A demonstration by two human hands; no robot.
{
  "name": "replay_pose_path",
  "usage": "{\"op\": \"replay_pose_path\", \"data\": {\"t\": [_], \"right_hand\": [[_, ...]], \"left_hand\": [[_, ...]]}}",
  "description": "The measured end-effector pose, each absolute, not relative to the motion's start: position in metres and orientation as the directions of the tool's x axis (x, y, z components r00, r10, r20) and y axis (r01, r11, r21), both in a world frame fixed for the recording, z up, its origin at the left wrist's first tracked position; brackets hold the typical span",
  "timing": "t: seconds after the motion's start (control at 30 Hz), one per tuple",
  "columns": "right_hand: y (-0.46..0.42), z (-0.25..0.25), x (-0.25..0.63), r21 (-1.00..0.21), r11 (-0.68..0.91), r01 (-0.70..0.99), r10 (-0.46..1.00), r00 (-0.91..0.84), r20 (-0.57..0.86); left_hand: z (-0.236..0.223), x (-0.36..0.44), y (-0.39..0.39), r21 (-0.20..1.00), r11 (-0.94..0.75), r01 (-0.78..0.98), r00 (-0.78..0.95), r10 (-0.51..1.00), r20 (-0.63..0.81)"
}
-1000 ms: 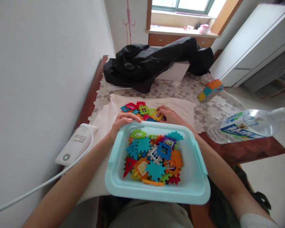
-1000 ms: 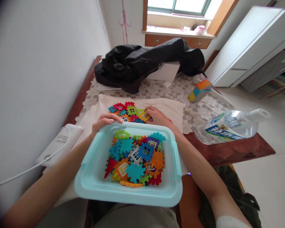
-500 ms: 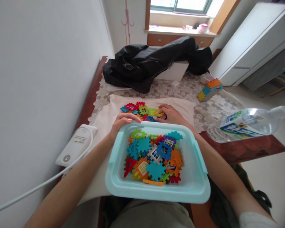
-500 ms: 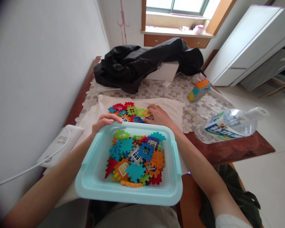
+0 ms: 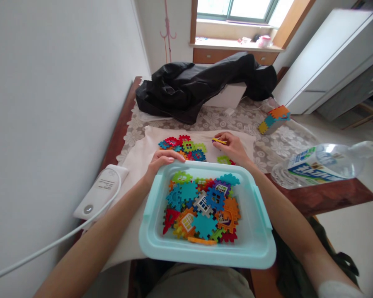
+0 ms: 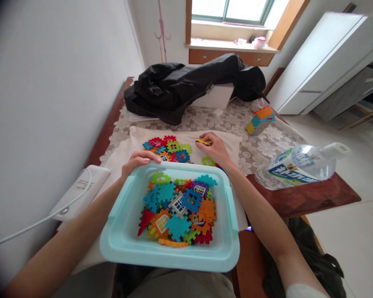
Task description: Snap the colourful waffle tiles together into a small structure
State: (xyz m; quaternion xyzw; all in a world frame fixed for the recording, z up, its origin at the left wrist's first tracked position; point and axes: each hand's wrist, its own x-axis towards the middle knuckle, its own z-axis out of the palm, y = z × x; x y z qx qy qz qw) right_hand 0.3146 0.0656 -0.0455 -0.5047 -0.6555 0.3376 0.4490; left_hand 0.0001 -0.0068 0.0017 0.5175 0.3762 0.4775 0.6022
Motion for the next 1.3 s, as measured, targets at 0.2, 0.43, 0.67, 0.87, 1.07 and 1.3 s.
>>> {"op": "replay_pose_path", "data": {"t": [0.2,0.43,0.67,0.87,1.07,1.3], "right_hand": [[0.036,-0.007,0.31,-0.945,0.322,-0.054,0.929,-0.177,0.326],[0.012,0.018,0.313,-0.951,0.281,-0.13,0.756,-0.581,0.303],[0.039,-0.039,0.291,-0.766,0.461,0.449,0.881,-0.331,0.337],[0.046,-0.057,0.295,-0.522,0.564,0.64,0.822,-0.5,0.274],[0.052,-0.056,0.303,-0.481,0.475,0.737,0.878,-0.368,0.305],[0.048,-0.056,0.297,-0.463,0.504,0.729,0.864,-0.423,0.274]], "left_hand": [[0.004,0.0,-0.008,0.975,0.039,-0.217,0.288,0.957,0.026],[0.003,0.001,-0.008,0.971,0.047,-0.236,0.298,0.954,0.026],[0.0,0.0,-0.011,0.973,0.009,-0.23,0.288,0.956,0.06],[-0.002,-0.001,-0.011,0.973,0.002,-0.233,0.277,0.959,0.064],[-0.002,-0.001,-0.007,0.976,0.011,-0.216,0.293,0.955,0.054],[0.002,0.0,-0.01,0.977,0.003,-0.213,0.292,0.954,0.061]]}}
